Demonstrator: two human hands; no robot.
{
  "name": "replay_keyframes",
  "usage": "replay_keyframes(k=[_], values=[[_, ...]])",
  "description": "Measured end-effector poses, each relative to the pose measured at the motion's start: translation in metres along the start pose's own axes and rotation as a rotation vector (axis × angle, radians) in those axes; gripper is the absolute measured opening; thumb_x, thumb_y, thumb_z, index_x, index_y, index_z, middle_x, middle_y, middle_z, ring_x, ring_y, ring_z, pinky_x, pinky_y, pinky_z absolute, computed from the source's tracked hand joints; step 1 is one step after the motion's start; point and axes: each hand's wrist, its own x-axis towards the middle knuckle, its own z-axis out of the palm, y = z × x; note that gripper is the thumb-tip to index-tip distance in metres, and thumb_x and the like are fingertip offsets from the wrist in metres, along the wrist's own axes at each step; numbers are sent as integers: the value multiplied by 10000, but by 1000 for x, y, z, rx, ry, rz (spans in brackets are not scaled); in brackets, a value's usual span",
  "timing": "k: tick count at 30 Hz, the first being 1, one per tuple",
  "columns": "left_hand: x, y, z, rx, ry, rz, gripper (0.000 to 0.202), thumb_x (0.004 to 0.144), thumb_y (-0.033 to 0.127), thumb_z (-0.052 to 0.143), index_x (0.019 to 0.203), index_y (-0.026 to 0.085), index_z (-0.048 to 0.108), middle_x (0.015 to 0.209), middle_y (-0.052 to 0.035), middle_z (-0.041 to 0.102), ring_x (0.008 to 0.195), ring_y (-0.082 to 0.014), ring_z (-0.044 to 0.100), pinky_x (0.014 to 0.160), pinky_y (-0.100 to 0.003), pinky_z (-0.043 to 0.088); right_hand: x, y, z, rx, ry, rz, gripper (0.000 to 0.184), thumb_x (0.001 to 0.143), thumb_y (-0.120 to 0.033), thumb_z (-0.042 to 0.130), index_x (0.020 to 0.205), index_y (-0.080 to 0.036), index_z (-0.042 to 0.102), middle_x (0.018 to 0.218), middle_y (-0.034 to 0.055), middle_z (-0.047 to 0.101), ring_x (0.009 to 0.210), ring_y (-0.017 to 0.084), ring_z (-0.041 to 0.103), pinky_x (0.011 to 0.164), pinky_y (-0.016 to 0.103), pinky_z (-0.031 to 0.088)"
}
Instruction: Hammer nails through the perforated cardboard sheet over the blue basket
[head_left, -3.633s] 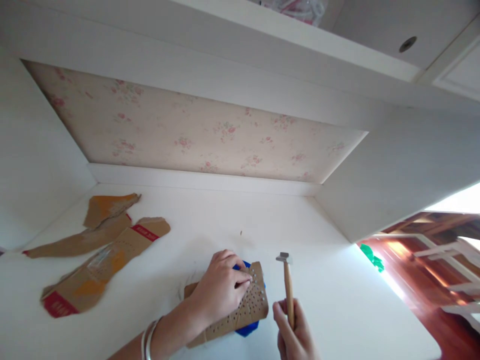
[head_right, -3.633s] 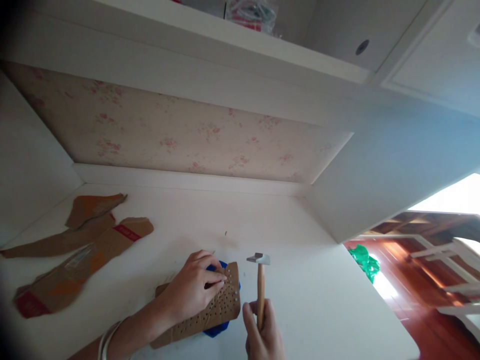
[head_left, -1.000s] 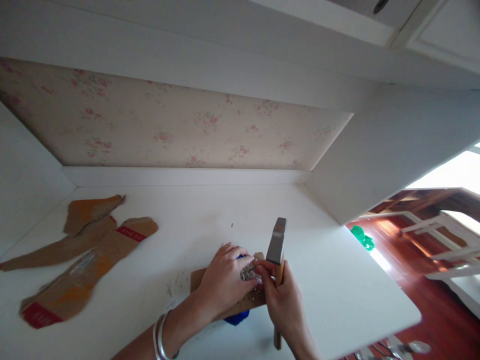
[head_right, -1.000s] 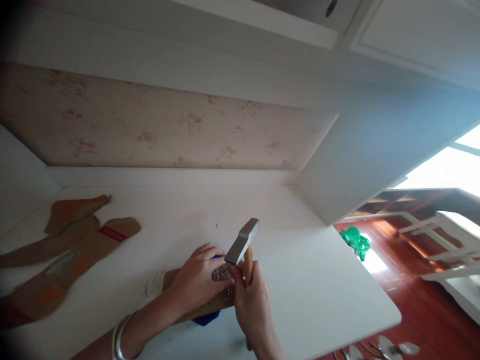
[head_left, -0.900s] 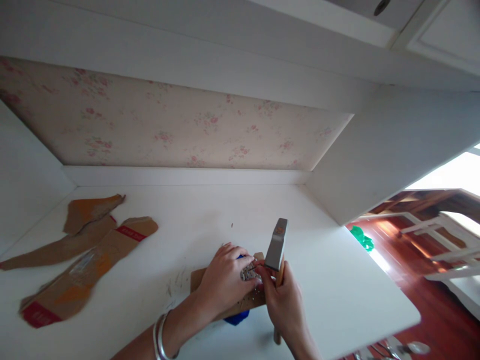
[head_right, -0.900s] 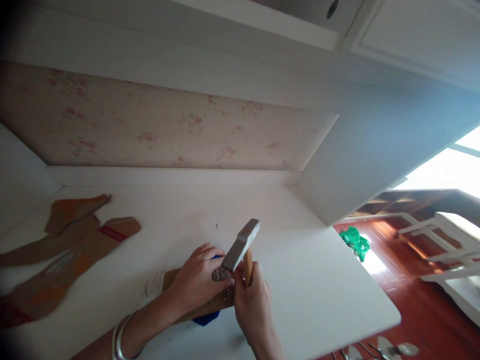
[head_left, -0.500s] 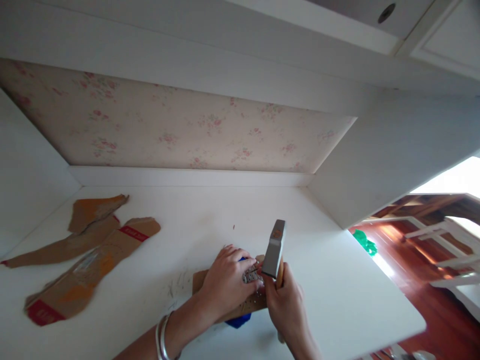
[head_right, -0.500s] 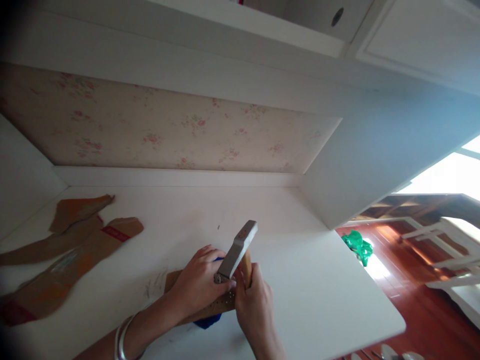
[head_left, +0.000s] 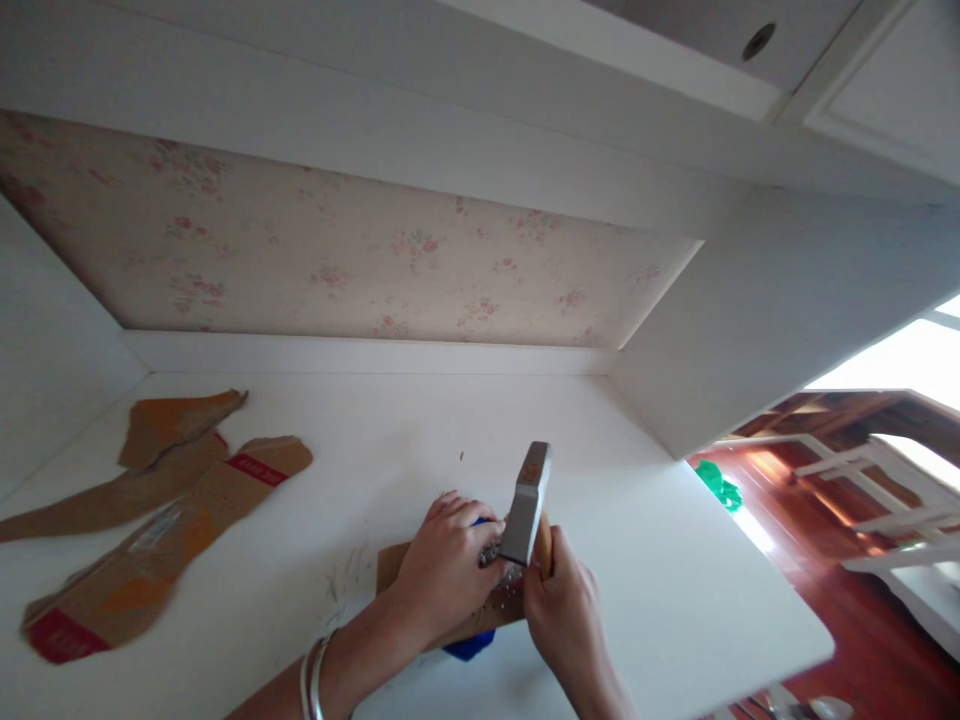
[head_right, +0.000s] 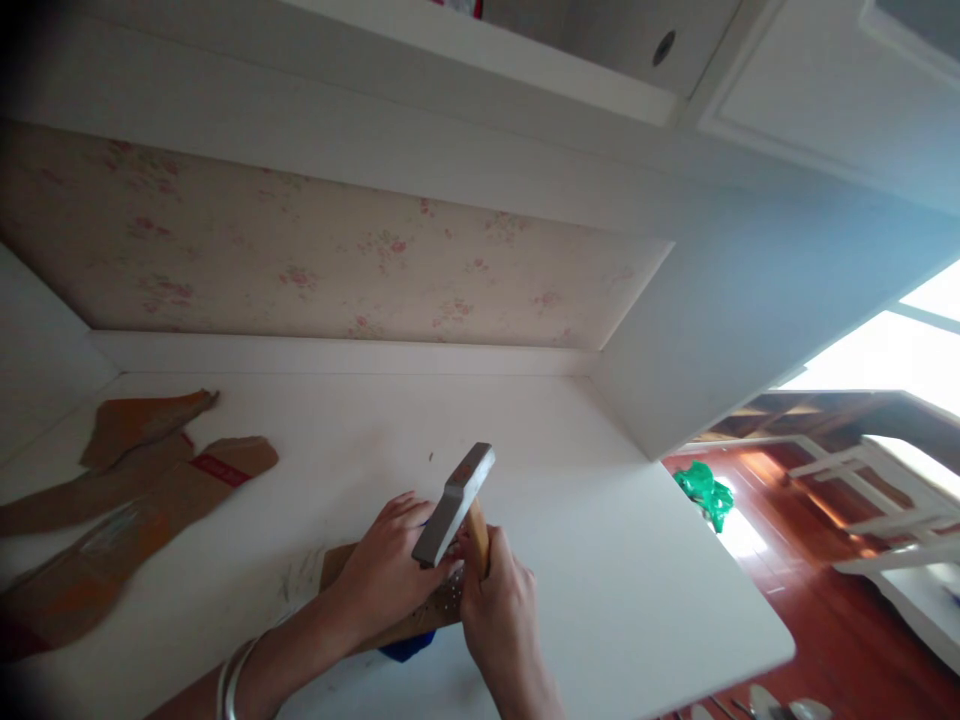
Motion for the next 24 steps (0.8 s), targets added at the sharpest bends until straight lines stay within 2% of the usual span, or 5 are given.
replay_keyframes(k=[4, 11, 17, 21, 24], values=[[0, -1, 2, -3, 17, 12, 65, 804, 216, 713, 862, 245, 704, 914, -8, 696, 924, -224, 613, 988, -432, 413, 1, -1, -2, -9, 12, 30, 137, 858, -230, 417, 742, -296, 445, 578, -8, 654, 513, 217, 628, 481, 283, 390], [0, 2, -3, -60, 17, -42, 185, 719, 86, 676, 840, 226, 671, 959, -14, 700, 979, -234, 609, 1005, -421, 414, 4, -4, -3, 18, -66, -20, 141, 878, -285, 416, 743, -292, 456, 570, 2, 640, 502, 234, 617, 508, 303, 370], [-3, 3, -6, -135, 9, -20, 169, 737, 84, 639, 832, 218, 679, 972, -24, 686, 988, -233, 593, 985, -395, 437, 9, -8, -10, 116, -115, 19, 146, 862, -305, 532, 727, -287, 479, 612, -2, 677, 574, 236, 648, 542, 298, 404], [-3, 3, -8, -191, 64, -12, 231, 802, 132, 630, 1009, 206, 698, 1091, -64, 662, 1038, -229, 590, 984, -375, 456, 14, -6, -12, 218, -135, 62, 50, 881, -297, 587, 844, -263, 590, 828, 18, 773, 753, 229, 715, 664, 297, 483], [-3, 2, -5, -225, 80, 23, 226, 871, 136, 592, 1046, 222, 706, 1090, -56, 657, 1033, -203, 592, 971, -347, 459, 15, -3, -9, 274, -142, 79, 46, 881, -266, 583, 857, -248, 617, 826, 21, 773, 772, 227, 717, 681, 301, 500]])
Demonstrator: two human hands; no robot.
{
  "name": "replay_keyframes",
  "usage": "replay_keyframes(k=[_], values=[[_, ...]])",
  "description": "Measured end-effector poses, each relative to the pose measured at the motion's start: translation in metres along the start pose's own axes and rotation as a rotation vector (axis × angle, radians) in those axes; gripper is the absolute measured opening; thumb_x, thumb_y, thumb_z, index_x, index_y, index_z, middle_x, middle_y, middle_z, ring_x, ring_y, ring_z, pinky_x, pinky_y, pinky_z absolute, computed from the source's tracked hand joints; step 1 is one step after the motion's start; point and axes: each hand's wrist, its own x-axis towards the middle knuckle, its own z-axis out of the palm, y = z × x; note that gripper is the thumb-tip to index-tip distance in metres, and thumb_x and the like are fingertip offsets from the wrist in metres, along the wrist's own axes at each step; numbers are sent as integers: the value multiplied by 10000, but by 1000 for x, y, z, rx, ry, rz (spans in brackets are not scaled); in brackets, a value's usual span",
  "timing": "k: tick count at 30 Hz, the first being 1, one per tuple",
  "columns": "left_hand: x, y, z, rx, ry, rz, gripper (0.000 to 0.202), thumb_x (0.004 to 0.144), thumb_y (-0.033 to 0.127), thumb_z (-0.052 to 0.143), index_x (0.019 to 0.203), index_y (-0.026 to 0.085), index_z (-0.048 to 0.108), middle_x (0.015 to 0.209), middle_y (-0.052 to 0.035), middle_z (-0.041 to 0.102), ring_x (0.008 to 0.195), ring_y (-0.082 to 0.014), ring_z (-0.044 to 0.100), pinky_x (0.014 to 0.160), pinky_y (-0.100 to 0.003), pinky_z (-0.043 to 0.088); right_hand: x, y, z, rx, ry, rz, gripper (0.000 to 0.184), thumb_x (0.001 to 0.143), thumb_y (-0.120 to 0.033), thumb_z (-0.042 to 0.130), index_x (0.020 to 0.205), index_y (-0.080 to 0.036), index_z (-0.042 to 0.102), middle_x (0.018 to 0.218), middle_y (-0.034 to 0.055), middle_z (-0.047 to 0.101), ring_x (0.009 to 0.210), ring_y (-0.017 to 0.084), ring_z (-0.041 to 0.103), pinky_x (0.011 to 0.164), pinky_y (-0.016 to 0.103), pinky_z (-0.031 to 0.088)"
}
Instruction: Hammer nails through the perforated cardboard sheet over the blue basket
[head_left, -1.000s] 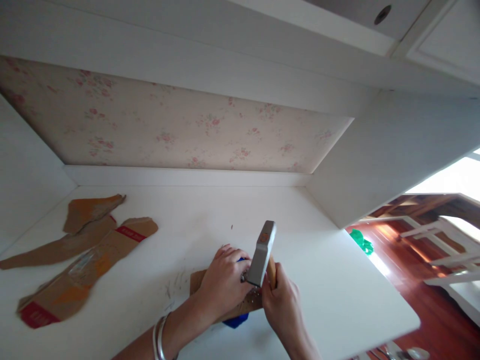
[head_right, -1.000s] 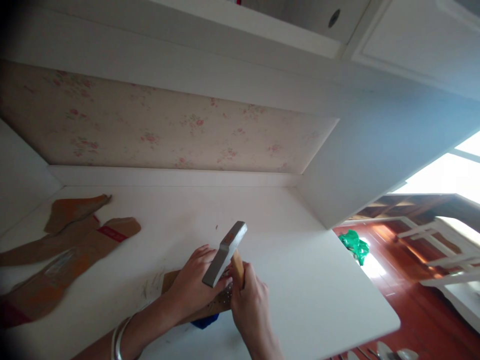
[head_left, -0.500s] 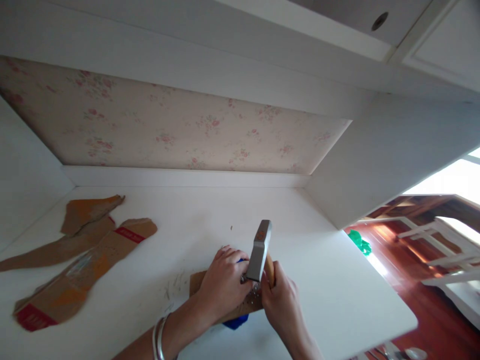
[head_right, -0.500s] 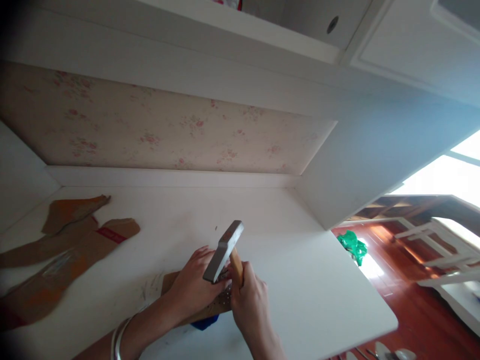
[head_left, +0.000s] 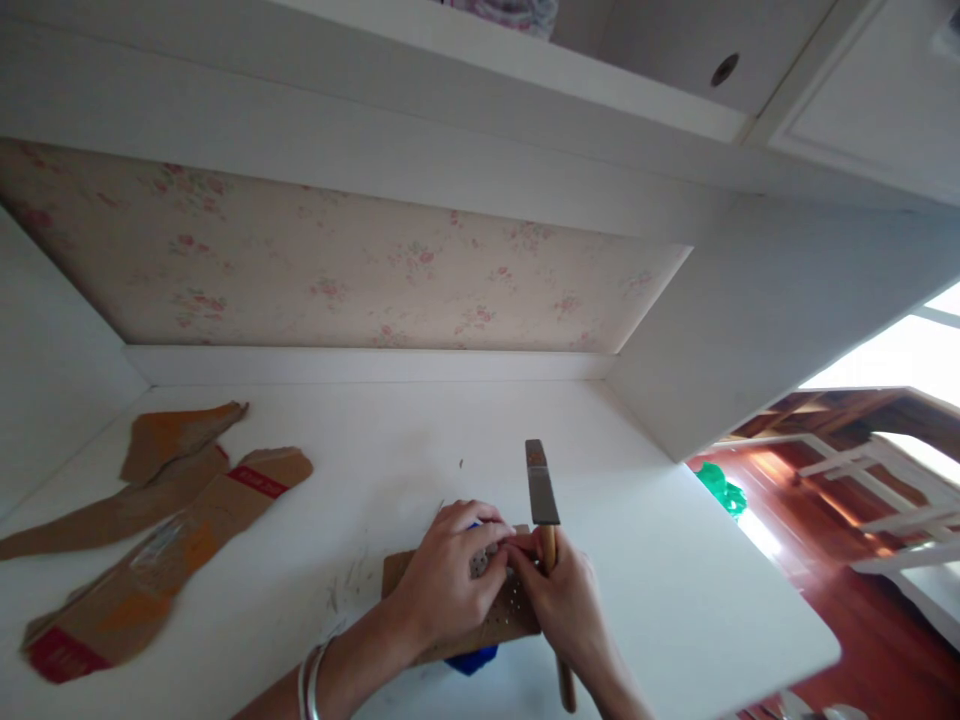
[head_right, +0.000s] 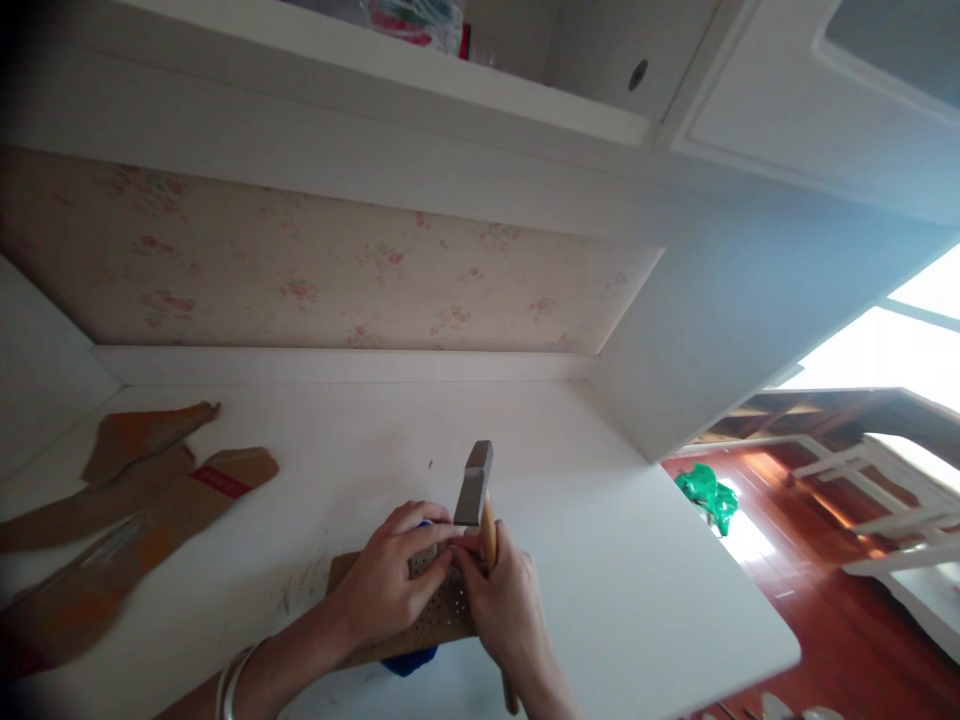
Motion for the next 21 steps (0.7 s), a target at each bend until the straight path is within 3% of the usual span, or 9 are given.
replay_keyframes(k=[5, 10, 13, 21], values=[[2, -2, 5, 3, -20, 3, 95, 909, 183, 642, 922, 239, 717, 947, -3, 688, 937, -180, 603, 924, -341, 449, -2, 10, 3, 42, -9, 0, 73, 850, -194, 563, 867, -231, 624, 797, 25, 761, 747, 235, 703, 663, 318, 489], [2, -2, 5, 29, -50, 0, 82, 893, 216, 688, 972, 233, 698, 965, 8, 712, 938, -186, 617, 929, -359, 432, -2, 16, 3, 116, -31, -10, 88, 838, -191, 578, 887, -226, 641, 849, 32, 759, 812, 233, 702, 724, 320, 504], [1, -3, 7, 52, -57, 22, 82, 917, 234, 660, 980, 242, 711, 958, 4, 712, 928, -185, 618, 912, -356, 437, -3, 17, 3, 160, -21, 5, 10, 845, -227, 612, 852, -231, 617, 814, 21, 739, 751, 219, 681, 688, 314, 506], [0, -12, 11, 117, -36, 163, 155, 956, 215, 597, 1001, 263, 737, 943, -6, 706, 887, -184, 589, 880, -367, 415, -8, 22, 0, 297, -37, 57, 200, 831, -327, 685, 747, -228, 534, 673, -22, 634, 622, 181, 598, 563, 280, 479]])
